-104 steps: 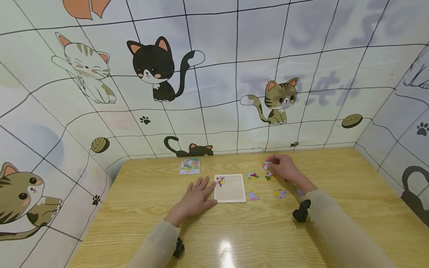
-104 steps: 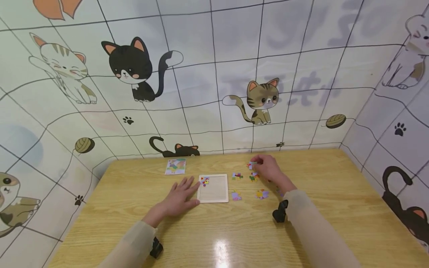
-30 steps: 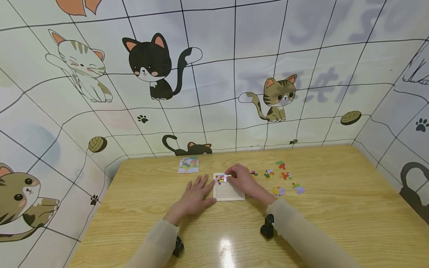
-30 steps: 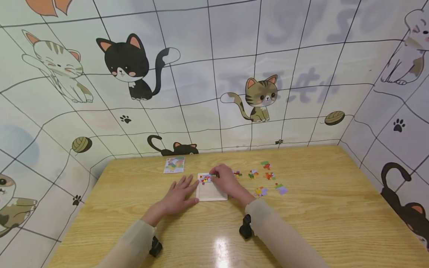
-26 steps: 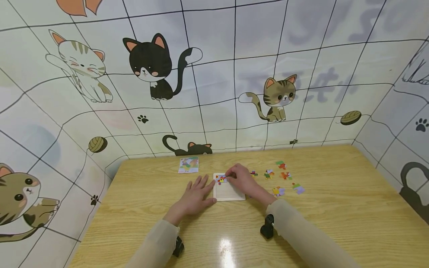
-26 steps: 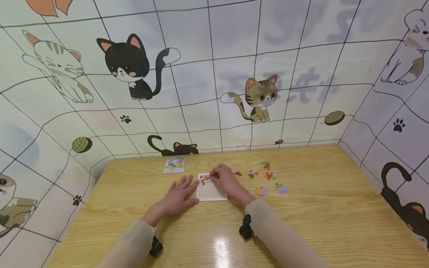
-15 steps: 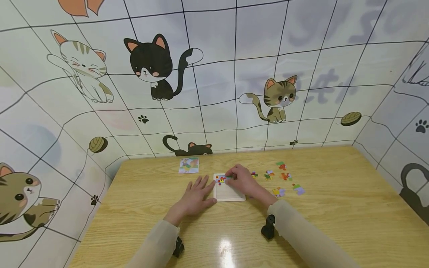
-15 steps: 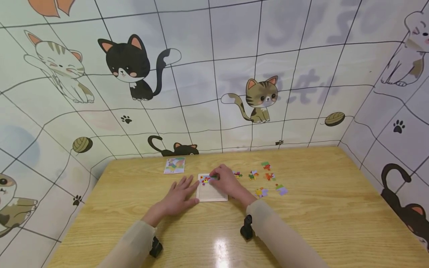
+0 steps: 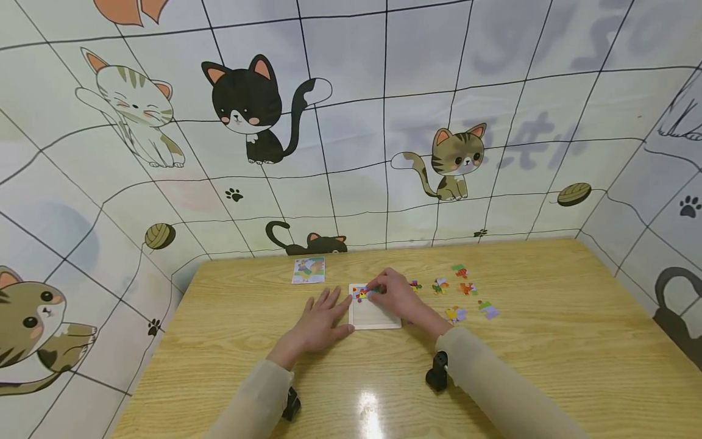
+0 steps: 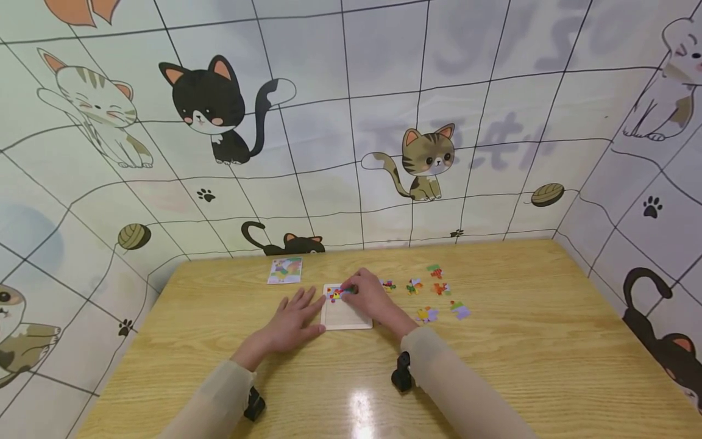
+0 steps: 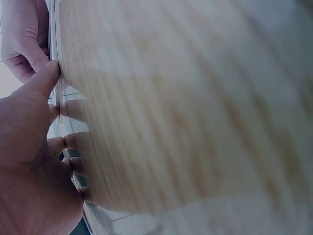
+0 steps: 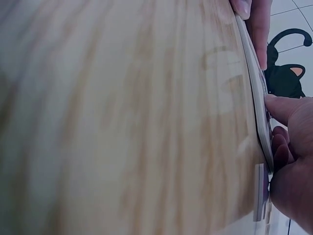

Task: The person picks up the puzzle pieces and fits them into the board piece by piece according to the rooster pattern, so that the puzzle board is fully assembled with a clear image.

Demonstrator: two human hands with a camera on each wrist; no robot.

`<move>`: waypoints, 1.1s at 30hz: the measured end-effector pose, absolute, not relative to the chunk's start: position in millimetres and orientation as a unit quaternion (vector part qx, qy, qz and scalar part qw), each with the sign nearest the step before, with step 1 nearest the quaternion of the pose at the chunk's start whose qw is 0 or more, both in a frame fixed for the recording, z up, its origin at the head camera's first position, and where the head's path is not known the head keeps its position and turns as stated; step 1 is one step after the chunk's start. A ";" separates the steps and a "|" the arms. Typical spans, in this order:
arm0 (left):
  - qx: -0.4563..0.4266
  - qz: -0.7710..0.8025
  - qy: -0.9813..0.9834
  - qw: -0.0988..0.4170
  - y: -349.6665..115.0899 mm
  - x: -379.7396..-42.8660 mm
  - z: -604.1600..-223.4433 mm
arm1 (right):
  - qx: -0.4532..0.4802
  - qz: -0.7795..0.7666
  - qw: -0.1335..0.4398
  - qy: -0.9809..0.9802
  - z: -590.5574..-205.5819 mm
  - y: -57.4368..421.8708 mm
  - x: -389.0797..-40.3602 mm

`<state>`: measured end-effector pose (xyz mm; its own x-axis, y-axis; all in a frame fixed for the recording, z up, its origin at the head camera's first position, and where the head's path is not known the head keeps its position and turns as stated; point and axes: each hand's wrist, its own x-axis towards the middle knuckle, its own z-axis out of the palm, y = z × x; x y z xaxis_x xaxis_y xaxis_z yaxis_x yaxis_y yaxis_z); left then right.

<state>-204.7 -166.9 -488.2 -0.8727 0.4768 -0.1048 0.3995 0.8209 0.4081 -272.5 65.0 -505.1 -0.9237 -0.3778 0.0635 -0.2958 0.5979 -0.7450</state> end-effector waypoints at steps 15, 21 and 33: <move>0.225 0.193 0.950 0.100 -165.7 -205.7 -488.0 | -0.204 -0.433 0.048 0.877 -499.0 74.0 -273.5; 0.221 0.197 0.950 0.101 -167.0 -204.7 -490.7 | -0.211 -0.469 0.021 0.858 -490.2 104.8 -276.8; 0.224 0.205 0.948 0.100 -167.2 -204.2 -491.8 | -0.135 -0.452 0.005 0.882 -478.8 214.6 -295.6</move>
